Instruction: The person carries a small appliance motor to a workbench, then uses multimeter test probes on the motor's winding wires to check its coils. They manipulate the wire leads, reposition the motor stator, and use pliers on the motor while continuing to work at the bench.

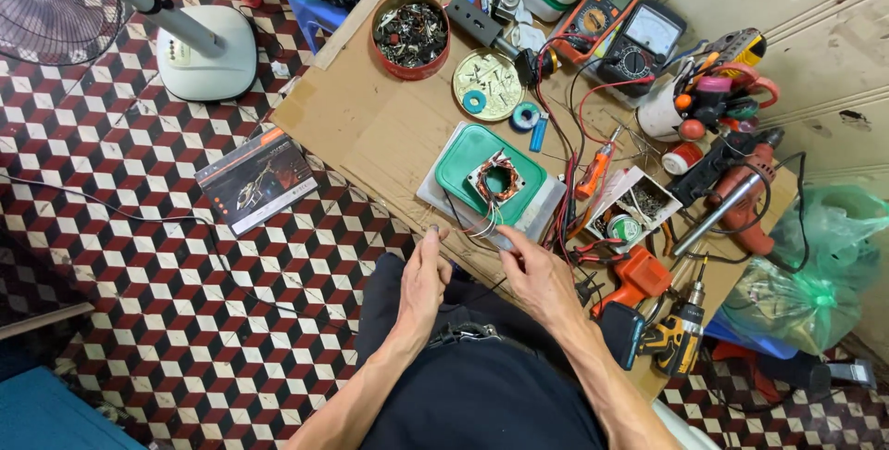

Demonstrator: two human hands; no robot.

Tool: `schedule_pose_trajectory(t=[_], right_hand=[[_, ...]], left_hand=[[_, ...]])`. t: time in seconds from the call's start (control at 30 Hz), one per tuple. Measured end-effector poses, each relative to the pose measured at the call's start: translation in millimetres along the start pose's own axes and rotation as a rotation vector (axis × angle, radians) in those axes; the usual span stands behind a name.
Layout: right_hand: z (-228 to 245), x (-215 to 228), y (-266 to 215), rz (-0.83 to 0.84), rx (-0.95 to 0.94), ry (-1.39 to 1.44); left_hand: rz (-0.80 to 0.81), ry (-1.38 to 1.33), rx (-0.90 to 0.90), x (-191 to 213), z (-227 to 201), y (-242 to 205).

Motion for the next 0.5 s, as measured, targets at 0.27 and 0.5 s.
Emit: schedule_pose_trajectory(t=[0.27,0.5], right_hand=[[-20.8,-5.7,16.8,-0.112,0.251,0.155],[-33.0,-10.7,20.3,0.111,-0.045,0.406]], left_hand=[[-0.111,-0.031,-0.069,-3.1,15.0,-5.5],[-0.01,-0.199,-0.089,3.0,39.4,10.7]])
Point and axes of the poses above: each hand's wrist, its own y-axis towards the middle knuckle, its own x-axis out of the back of the hand, z = x × y, the point moved 3 cm from there along y, towards the middle knuckle, and after that the axes turned 9 degrees about -y, right-handed, at the moved point
